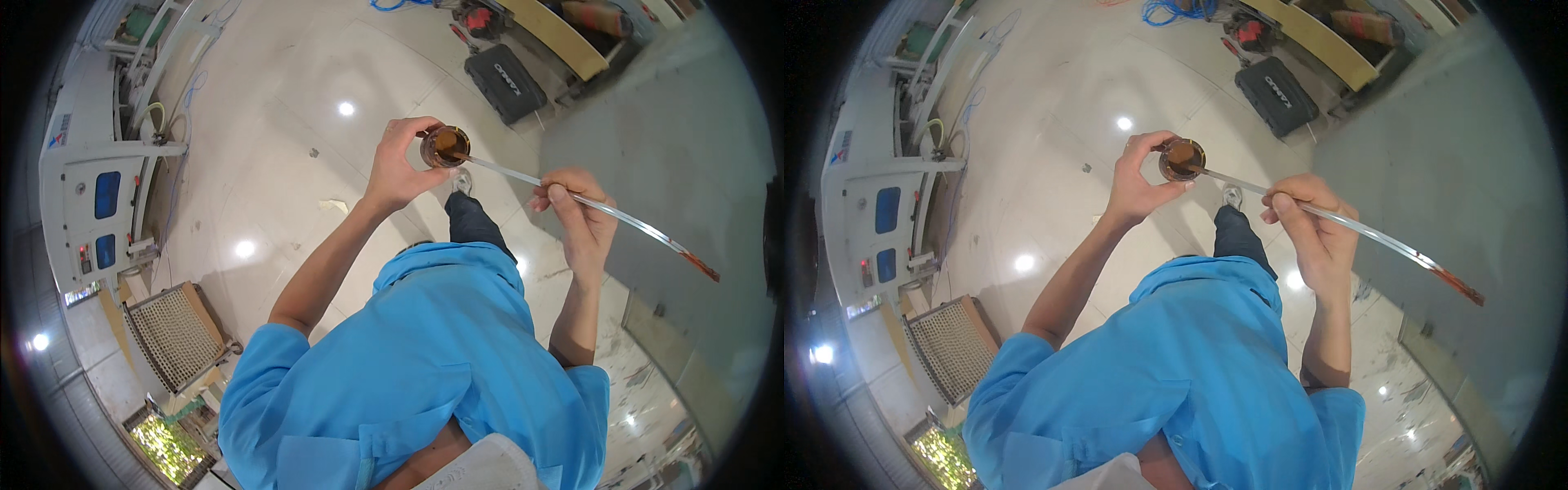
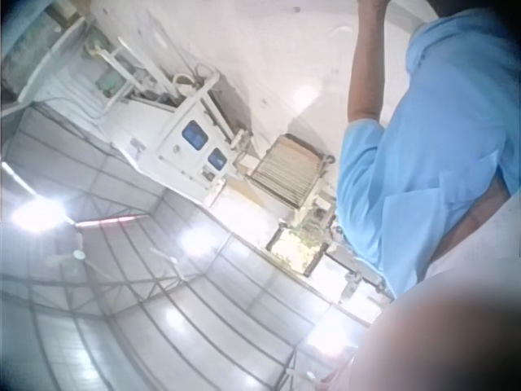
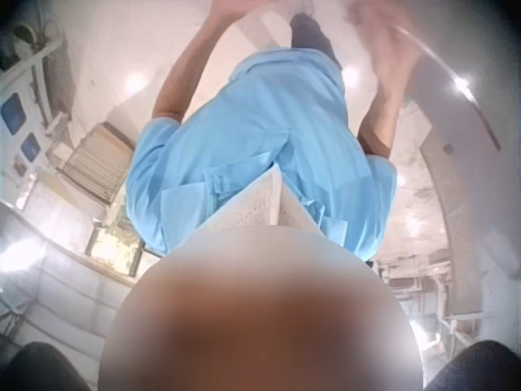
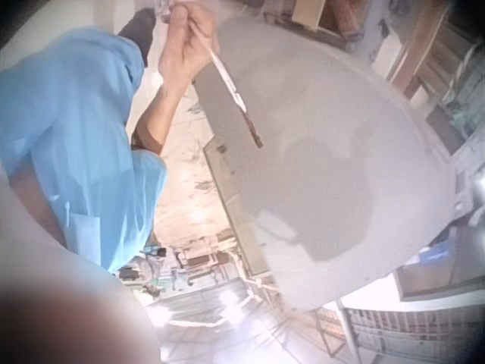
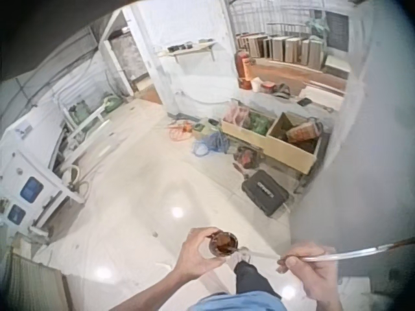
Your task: The person mixes a dark substance in a small container using a stick, then pours a yellow liquid from a bottle into the container and continues mixing. The person then places the container on a shelf and picks up another container to mix its contents.
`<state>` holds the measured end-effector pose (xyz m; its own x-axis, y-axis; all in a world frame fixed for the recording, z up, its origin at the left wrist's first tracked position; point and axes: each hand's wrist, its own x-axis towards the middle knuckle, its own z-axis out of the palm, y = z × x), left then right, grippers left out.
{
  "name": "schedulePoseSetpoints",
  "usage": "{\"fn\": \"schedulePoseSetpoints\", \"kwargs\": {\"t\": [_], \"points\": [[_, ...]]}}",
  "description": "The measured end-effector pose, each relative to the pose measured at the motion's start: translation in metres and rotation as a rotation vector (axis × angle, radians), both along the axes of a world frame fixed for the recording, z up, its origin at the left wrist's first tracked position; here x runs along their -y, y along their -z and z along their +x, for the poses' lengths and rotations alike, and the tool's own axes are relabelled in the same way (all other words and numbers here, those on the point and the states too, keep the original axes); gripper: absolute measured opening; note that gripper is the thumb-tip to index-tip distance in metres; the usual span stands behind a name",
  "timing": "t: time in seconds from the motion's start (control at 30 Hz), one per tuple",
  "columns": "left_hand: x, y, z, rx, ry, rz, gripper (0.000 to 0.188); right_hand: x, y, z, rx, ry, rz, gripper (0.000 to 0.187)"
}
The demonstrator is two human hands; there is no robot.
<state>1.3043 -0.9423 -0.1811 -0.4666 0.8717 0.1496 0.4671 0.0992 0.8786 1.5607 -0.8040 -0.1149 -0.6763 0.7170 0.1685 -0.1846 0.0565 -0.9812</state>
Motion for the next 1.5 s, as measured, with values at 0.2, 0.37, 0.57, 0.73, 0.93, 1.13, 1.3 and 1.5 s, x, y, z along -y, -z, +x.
{"fn": "schedulePoseSetpoints", "kwargs": {"t": [0.2,0.37,0.57,0.73,0.93,1.13,1.3,1.5], "points": [[-0.065,-0.015,-0.076,-0.046,-0.057,0.007,0.069,-0.094,-0.031,-0.09,-0.068,-0.007,0.082,0.012],[-0.119,-0.01,-0.131,-0.081,-0.117,0.108,0.067,-0.148,-0.027,-0.183,0.032,0.036,0.091,0.015],[-0.17,0.009,-0.23,-0.096,-0.166,0.14,0.067,-0.208,-0.032,-0.28,0.155,0.153,0.066,0.016],[-0.212,0.009,-0.331,-0.05,-0.159,0.144,0.066,-0.239,-0.029,-0.39,0.123,0.033,0.101,0.016],[-0.253,-0.003,-0.458,-0.039,-0.15,0.159,0.068,-0.285,-0.047,-0.484,0.087,-0.134,0.129,0.013],[-0.316,-0.001,-0.558,-0.032,-0.065,0.124,0.074,-0.34,-0.042,-0.578,0.088,-0.164,0.144,0.011],[-0.389,0.002,-0.651,0.041,-0.027,0.127,0.075,-0.42,-0.034,-0.65,-0.037,-0.146,0.092,0.011],[-0.498,-0.014,-0.741,0.024,0.007,0.18,0.076,-0.518,-0.038,-0.75,-0.024,-0.1,0.168,0.011]]}}
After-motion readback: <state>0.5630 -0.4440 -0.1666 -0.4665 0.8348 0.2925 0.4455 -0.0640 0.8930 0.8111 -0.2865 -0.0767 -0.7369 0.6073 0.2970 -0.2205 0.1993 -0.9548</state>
